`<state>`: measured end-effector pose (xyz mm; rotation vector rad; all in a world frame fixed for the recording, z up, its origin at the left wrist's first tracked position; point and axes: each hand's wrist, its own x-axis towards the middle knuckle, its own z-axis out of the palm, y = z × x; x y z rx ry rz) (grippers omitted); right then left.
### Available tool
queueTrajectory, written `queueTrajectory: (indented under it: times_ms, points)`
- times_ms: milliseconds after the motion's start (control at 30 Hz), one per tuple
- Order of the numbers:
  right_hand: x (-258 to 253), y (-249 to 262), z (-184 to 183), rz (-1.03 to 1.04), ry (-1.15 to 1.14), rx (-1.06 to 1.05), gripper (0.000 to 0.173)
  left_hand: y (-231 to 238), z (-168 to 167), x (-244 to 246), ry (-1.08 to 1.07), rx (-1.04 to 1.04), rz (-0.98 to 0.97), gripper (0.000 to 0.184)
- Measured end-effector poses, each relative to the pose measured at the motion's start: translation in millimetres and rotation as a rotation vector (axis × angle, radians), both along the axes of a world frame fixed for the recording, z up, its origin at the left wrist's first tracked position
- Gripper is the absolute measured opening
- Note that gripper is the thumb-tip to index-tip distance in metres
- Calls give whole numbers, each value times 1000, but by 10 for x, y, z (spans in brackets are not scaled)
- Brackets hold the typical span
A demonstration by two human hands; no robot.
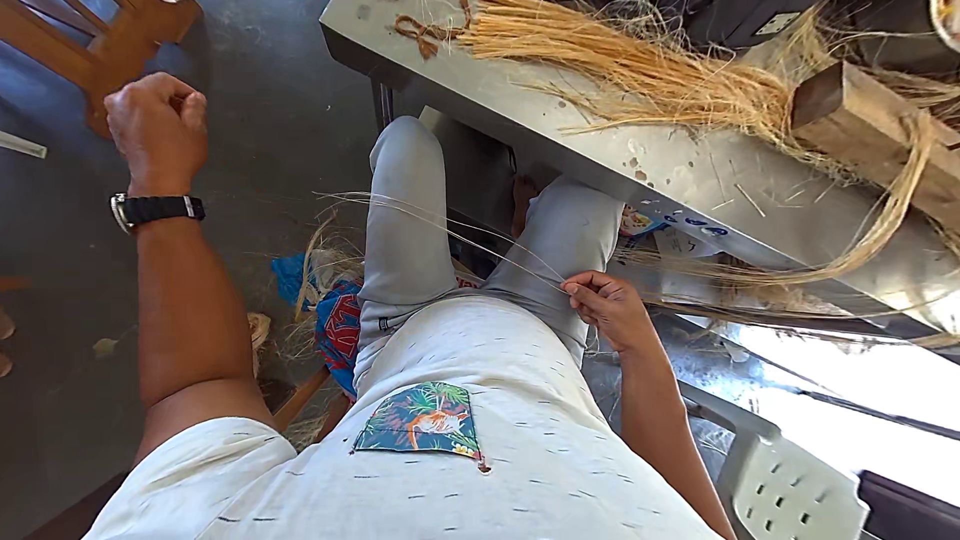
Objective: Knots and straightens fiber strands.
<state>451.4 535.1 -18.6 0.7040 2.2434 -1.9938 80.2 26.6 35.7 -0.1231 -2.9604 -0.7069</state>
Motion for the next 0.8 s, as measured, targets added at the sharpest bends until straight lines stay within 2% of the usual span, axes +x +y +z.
queueTrajectory:
  times_ms: [67,133,233,300,400,500,567,633,733,800]
  points:
    - [-5,9,-8,3,-2,-6,10,101,79,43,-91,119,-81,49]
    - [-7,16,-5,4,-3,-16,10,294,188,132,-256,192,-257,50]
    - [-2,10,-7,-3,-4,-33,10,649,274,282,-480,150,-602,36]
    - [1,3,-2,-7,0,-35,9,886,262,364,-613,76,-752,32]
    - [5,-12,-5,-14,15,-40,9,1144,190,488,-858,-93,-744,47]
    - [19,-8,-10,-9,22,-37,10,1183,-33,590,-1101,-215,-558,74]
    - [19,-16,-31,-9,31,-38,9,1086,-234,598,-1207,-93,-485,85]
    - [7,-25,-43,-12,35,-36,9,1032,-425,636,-1189,120,-465,82]
    - [-13,-58,-25,-2,34,7,10,1186,-657,792,-989,469,-475,65]
    - [-31,-96,7,11,22,68,11,1375,-844,871,-777,675,-443,66]
